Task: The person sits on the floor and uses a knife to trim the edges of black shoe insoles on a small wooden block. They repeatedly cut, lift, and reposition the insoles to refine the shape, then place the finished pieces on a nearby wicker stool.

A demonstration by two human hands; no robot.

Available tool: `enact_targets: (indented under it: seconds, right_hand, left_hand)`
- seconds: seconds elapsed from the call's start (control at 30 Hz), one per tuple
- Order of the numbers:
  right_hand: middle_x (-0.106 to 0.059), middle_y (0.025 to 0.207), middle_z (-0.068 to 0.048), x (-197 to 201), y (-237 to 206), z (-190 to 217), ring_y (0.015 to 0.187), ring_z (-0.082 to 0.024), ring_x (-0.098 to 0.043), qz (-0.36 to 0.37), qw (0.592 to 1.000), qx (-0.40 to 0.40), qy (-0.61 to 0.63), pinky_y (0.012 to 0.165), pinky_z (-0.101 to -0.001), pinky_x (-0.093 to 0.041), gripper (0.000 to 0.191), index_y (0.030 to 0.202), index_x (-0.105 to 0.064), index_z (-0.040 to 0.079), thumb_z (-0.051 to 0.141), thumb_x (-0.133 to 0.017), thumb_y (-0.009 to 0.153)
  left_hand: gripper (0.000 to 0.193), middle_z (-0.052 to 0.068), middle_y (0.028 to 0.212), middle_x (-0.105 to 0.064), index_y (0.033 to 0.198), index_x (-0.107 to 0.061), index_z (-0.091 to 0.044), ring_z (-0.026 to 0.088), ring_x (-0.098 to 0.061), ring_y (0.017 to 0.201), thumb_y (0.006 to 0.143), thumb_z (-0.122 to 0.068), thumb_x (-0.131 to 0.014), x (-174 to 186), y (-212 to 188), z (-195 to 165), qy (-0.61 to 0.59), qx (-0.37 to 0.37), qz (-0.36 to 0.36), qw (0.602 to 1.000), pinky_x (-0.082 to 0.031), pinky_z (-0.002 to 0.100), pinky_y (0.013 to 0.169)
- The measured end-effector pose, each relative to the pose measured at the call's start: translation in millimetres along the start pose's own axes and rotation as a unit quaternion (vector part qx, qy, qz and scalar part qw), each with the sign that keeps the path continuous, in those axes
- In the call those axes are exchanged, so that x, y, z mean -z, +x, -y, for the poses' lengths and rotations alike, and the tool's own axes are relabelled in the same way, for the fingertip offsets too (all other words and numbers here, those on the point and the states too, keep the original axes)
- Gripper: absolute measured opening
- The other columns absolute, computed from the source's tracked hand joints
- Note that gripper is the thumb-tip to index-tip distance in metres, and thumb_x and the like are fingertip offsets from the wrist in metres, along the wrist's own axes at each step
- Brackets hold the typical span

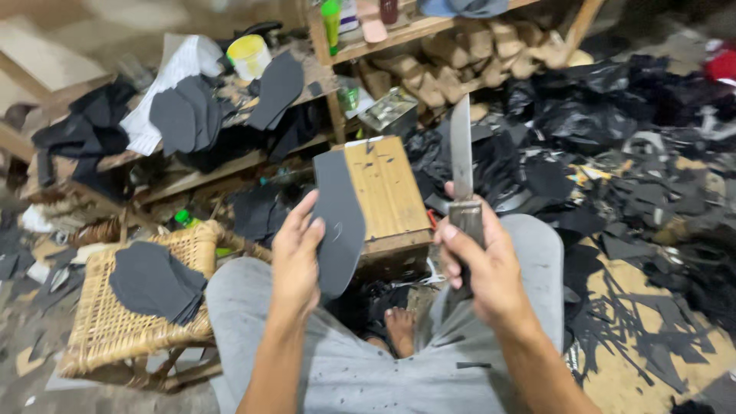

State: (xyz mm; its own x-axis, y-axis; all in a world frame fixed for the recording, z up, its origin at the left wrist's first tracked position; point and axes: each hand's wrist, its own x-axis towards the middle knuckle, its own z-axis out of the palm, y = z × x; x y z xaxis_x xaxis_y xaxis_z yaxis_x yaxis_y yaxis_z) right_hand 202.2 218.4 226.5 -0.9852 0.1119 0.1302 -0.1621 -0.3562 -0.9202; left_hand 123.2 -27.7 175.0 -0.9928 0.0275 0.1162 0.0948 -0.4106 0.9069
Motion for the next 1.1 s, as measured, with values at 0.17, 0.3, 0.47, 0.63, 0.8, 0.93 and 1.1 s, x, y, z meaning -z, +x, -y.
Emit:
enact_targets:
  seconds: [0.17, 0.3, 0.47, 0.63, 0.8, 0.93, 1.1]
  right_hand:
    - [-0.055, 0.076, -0.001, 14, 76, -48, 0.054, -0.007, -0.045, -0.029, 0.996, -0.035, -0.080, 0.043, -0.0232, -0.037, 0.054, 0.150, -0.048, 0.006, 0.009, -0.062, 0.098]
    - [-0.055, 0.073, 0.000, 26, 122, -107, 0.050, -0.007, -0.047, -0.173, 0.962, -0.059, -0.203, 0.042, -0.0253, -0.039, 0.049, 0.144, -0.052, 0.008, 0.010, -0.066, 0.096]
    - [-0.053, 0.078, 0.000, 71, 144, -140, 0.052, -0.007, -0.045, -0.226, 0.974, -0.005, 0.006, 0.042, -0.0257, -0.036, 0.058, 0.150, -0.043, 0.007, 0.004, -0.062, 0.095]
    - [-0.056, 0.083, -0.002, 83, 151, -151, 0.051, -0.008, -0.046, -0.247, 0.968, -0.025, 0.022, 0.041, -0.0258, -0.037, 0.063, 0.152, -0.040, 0.010, -0.001, -0.057, 0.092]
    - [-0.052, 0.081, -0.001, 93, 148, -156, 0.052, -0.008, -0.046, -0.241, 0.969, -0.054, 0.016, 0.041, -0.0259, -0.037, 0.061, 0.152, -0.041, 0.009, 0.000, -0.059, 0.095]
    - [-0.055, 0.084, -0.001, 101, 157, -163, 0.051, -0.008, -0.046, -0.256, 0.965, -0.060, 0.012, 0.041, -0.0256, -0.037, 0.061, 0.152, -0.041, 0.010, 0.002, -0.059, 0.095]
    - [-0.053, 0.081, -0.001, 94, 153, -169, 0.051, -0.008, -0.046, -0.221, 0.971, -0.092, -0.007, 0.041, -0.0260, -0.038, 0.062, 0.153, -0.042, 0.011, 0.003, -0.060, 0.094]
  left_hand:
    - [0.053, 0.015, 0.146, -0.059, 0.147, -0.048, 0.003, 0.021, -0.056, 0.132, 0.095, 0.005, -0.052, -6, 59, 64, 0.116, -0.001, -0.030, 0.993, -0.042, 0.031, 0.110]
    - [0.054, 0.013, 0.148, -0.057, 0.145, -0.051, -0.001, 0.020, -0.054, 0.137, 0.091, 0.003, -0.058, -29, 74, 110, 0.098, 0.029, 0.001, 0.995, -0.041, 0.032, 0.112]
    - [0.033, 0.018, 0.111, -0.075, 0.118, -0.072, -0.009, 0.032, -0.072, 0.105, 0.085, -0.014, -0.076, -25, 99, 167, 0.416, -0.015, 0.108, 0.903, -0.054, 0.038, 0.092]
    - [0.028, 0.019, 0.096, -0.073, 0.095, -0.075, -0.004, 0.038, -0.070, 0.093, 0.074, -0.020, -0.083, -8, 199, 202, 0.572, -0.084, 0.228, 0.784, -0.056, 0.047, 0.081]
    - [0.020, 0.017, 0.091, -0.073, 0.095, -0.075, -0.004, 0.034, -0.074, 0.083, 0.095, -0.024, -0.073, 61, 306, 134, 0.727, -0.054, -0.133, 0.672, -0.058, 0.047, 0.071]
    - [0.022, 0.021, 0.096, -0.075, 0.102, -0.076, -0.001, 0.037, -0.073, 0.088, 0.085, -0.016, -0.076, 58, 266, 133, 0.529, -0.141, -0.055, 0.835, -0.057, 0.043, 0.077]
    - [0.019, 0.019, 0.092, -0.075, 0.098, -0.076, -0.008, 0.037, -0.074, 0.089, 0.082, -0.018, -0.076, 49, 195, 135, 0.584, 0.000, 0.228, 0.779, -0.057, 0.046, 0.078]
